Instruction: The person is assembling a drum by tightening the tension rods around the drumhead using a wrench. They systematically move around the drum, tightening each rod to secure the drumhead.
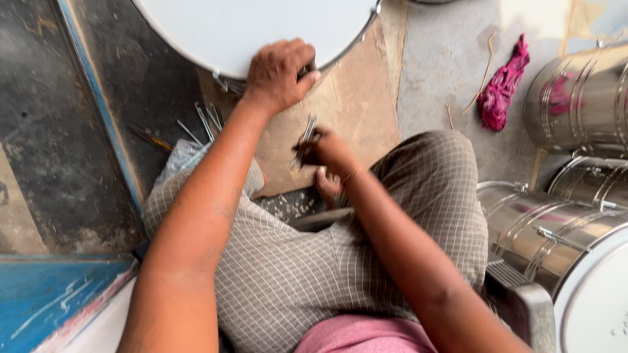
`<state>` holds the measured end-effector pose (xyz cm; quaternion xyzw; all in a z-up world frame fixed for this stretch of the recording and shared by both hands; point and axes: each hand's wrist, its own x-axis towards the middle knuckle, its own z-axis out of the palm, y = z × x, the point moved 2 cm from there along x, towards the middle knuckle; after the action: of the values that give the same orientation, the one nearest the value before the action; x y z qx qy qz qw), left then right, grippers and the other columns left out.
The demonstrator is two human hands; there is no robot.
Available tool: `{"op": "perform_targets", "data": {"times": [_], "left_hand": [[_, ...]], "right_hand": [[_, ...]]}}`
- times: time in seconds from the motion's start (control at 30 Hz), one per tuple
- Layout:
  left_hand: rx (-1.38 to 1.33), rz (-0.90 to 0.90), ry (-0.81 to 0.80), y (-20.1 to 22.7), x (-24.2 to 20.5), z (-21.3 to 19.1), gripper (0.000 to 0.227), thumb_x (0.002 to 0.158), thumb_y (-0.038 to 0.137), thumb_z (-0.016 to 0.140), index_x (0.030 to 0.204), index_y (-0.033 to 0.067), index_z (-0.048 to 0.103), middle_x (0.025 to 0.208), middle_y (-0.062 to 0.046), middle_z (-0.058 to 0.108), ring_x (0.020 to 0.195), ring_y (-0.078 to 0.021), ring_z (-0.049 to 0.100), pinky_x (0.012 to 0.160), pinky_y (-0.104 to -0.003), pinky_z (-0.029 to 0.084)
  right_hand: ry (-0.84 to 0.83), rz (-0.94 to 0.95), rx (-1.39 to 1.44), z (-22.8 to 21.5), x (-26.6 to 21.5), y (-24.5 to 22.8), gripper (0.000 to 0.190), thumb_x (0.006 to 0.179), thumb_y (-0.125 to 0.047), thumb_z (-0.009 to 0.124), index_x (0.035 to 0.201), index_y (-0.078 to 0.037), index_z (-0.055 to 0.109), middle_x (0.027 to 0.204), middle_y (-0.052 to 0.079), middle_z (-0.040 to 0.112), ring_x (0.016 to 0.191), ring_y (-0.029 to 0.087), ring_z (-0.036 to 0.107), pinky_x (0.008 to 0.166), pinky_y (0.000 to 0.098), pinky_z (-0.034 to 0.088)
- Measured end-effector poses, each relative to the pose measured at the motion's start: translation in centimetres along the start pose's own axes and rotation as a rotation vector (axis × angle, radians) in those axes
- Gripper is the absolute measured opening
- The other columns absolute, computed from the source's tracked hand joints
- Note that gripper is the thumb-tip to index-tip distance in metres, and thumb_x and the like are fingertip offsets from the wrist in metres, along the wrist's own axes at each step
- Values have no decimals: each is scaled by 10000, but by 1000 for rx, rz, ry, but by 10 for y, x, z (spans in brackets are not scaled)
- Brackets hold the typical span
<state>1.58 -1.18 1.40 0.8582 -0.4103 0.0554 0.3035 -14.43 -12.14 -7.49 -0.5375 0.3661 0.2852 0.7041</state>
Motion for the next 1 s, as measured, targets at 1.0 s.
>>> {"op": "perform_targets", "data": {"times": [1.0], "left_hand": [[-56,-98,-78,9,3,-9,252,867,267,798,860,112,599,832,-35,586,814,-252,617,768,-444,486]], "right_hand": [[-129,-66,-688,-64,71,-73,196,967,-215,634,1094,-151,769,896,17,784,748,145,672,697,364,560]]}}
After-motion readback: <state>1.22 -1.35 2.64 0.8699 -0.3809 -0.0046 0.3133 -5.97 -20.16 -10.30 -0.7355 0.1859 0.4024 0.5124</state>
